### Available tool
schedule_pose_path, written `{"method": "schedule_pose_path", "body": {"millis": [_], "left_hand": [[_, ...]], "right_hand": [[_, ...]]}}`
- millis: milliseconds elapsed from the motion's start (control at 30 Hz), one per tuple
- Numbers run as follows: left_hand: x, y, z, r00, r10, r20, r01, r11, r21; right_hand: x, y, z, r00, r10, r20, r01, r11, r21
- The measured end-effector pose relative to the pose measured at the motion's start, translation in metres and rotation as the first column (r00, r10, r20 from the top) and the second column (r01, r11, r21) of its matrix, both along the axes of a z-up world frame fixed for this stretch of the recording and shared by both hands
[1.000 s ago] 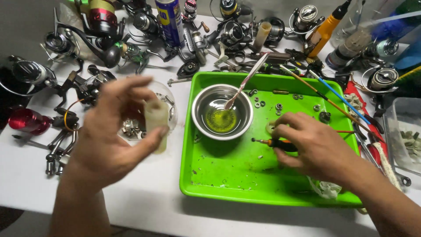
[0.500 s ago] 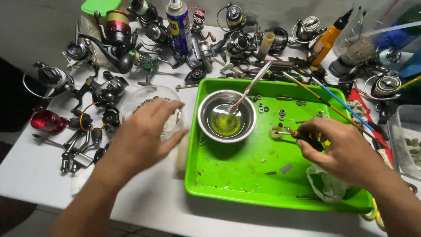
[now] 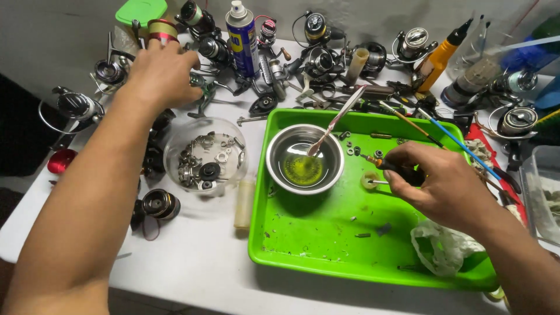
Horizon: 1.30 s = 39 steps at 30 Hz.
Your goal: Cleaning and assembling the components of a spinning fishing reel on a workbench.
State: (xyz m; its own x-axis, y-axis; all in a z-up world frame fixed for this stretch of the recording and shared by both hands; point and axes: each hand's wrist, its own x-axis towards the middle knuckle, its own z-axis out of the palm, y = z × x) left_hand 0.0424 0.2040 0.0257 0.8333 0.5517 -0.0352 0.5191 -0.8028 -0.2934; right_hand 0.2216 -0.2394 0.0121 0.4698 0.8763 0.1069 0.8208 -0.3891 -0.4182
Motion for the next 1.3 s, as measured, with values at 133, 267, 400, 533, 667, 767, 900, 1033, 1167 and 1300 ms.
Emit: {"method": "schedule_pose_path", "body": {"millis": [133, 267, 400, 533, 667, 767, 900, 1033, 1167, 1300], "left_hand": [[0.024, -0.002, 0.001, 0.991, 0.074, -0.109, -0.084, 0.992, -0.09], [0.045, 0.005, -0.015, 0.925, 0.154, -0.349, -0.156, 0.987, 0.024], [0.053, 0.013, -0.04, 0.886, 0.1, -0.452, -0.024, 0.985, 0.171], [0.049, 0.004, -0.033, 0.902, 0.041, -0.43, 0.042, 0.982, 0.183], [0.043, -0.005, -0.022, 0.901, -0.015, -0.433, 0.086, 0.986, 0.145], [0.036, -0.005, -0.022, 0.921, -0.067, -0.385, 0.13, 0.982, 0.139], [0.032, -0.016, -0.012, 0.947, -0.122, -0.298, 0.164, 0.979, 0.118], [0.029, -0.004, -0.029, 0.958, -0.233, -0.169, 0.258, 0.955, 0.147], [0.024, -0.008, -0.027, 0.956, -0.29, -0.042, 0.293, 0.948, 0.122], [0.021, -0.013, -0.021, 0.955, -0.259, 0.145, 0.261, 0.965, 0.01]], "right_hand": [[0.0, 0.002, 0.0, 1.0, 0.014, 0.001, -0.014, 1.0, 0.002], [0.0, 0.001, 0.0, 0.999, 0.045, 0.021, -0.045, 0.998, 0.042], [0.0, -0.002, 0.001, 0.998, 0.061, 0.011, -0.062, 0.994, 0.088], [0.004, -0.003, 0.001, 1.0, 0.017, -0.012, -0.017, 0.998, 0.062], [0.008, -0.004, -0.001, 0.999, -0.009, -0.035, 0.011, 0.999, 0.053], [0.012, -0.005, -0.005, 0.998, -0.026, -0.053, 0.028, 0.999, 0.047], [0.013, -0.004, -0.003, 0.998, -0.047, -0.051, 0.048, 0.999, 0.026], [0.012, -0.003, -0.002, 0.997, -0.058, -0.051, 0.059, 0.998, 0.017], [0.013, -0.004, -0.004, 0.996, -0.056, -0.065, 0.057, 0.998, 0.014], [0.013, -0.002, -0.003, 0.994, -0.08, -0.073, 0.079, 0.997, -0.009]]}}
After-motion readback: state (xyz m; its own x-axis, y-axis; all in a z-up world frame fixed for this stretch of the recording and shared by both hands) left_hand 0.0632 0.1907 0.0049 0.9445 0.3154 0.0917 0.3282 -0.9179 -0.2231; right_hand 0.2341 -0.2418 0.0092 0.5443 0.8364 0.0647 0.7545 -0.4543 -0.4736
